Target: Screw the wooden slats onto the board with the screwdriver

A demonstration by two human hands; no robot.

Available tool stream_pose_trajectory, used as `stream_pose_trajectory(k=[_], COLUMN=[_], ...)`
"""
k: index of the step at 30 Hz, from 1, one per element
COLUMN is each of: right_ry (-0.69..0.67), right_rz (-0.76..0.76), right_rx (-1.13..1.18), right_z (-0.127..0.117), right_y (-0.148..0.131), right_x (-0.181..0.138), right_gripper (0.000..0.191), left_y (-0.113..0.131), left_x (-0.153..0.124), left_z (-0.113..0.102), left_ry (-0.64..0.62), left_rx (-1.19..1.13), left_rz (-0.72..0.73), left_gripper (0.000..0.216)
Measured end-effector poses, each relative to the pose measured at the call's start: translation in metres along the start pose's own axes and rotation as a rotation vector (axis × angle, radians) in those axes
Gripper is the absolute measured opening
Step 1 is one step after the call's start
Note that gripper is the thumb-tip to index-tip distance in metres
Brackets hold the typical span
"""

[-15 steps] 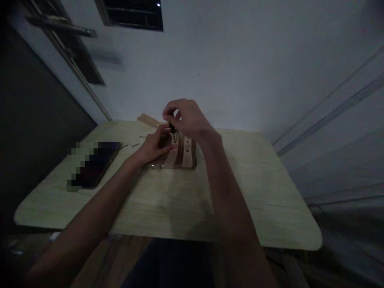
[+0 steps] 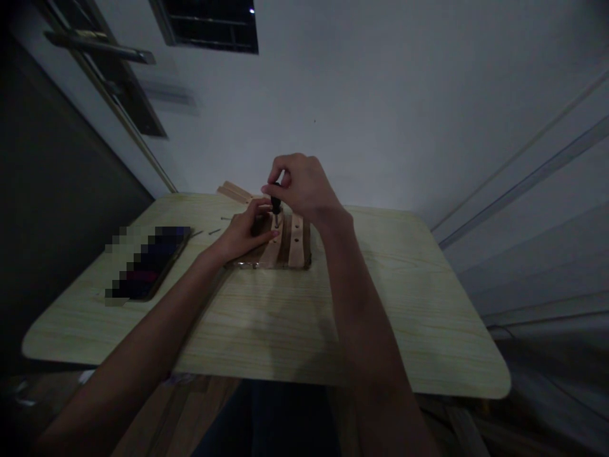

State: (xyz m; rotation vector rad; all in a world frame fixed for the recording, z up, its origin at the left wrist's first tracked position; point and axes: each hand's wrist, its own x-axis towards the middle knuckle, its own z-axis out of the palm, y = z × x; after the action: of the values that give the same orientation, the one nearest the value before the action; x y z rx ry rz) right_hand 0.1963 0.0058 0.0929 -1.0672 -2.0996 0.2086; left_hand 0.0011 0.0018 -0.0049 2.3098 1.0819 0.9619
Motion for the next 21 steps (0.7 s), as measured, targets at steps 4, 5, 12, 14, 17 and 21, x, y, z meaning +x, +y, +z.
stream_pose_trajectory(k=[4, 5, 12, 14, 17, 21], right_ry=[0.042, 0.04, 0.007, -0.035, -0.102, -0.1], right_rz=[0.013, 0.011, -0.032, -0.038, -0.035, -0.034], right_rx=[-0.027, -0.028, 0.013, 0.04, 0.08, 0.108], right_z=[0.007, 0.008, 0.005, 0.003, 0.002, -0.001], right_y=[0.004, 0.005, -0.004, -0.006, -0.006, -0.005], right_x=[0.001, 0.002, 0.003, 0.002, 0.001, -0.001], right_gripper=[0.032, 0.034, 0.018, 0.011, 0.01, 0.019], left_y=[0.001, 0.001, -0.004, -0.003, -0.002, -0.003], left_x=[-0.001, -0.001, -0.002, -0.003, -0.003, -0.004], left_z=[-0.002, -0.002, -0.003, -0.003, -0.004, -0.003], left_ry=[-0.009, -0.01, -0.003, -0.004, -0.007, -0.014], left_rx=[-0.004, -0.005, -0.024, -0.021, -0.002, 0.0], left_rz=[-0.005, -0.004, 0.007, 0.009, -0.015, -0.029], left_gripper=[0.059, 0.059, 0.06, 0.06, 0.063, 0.063])
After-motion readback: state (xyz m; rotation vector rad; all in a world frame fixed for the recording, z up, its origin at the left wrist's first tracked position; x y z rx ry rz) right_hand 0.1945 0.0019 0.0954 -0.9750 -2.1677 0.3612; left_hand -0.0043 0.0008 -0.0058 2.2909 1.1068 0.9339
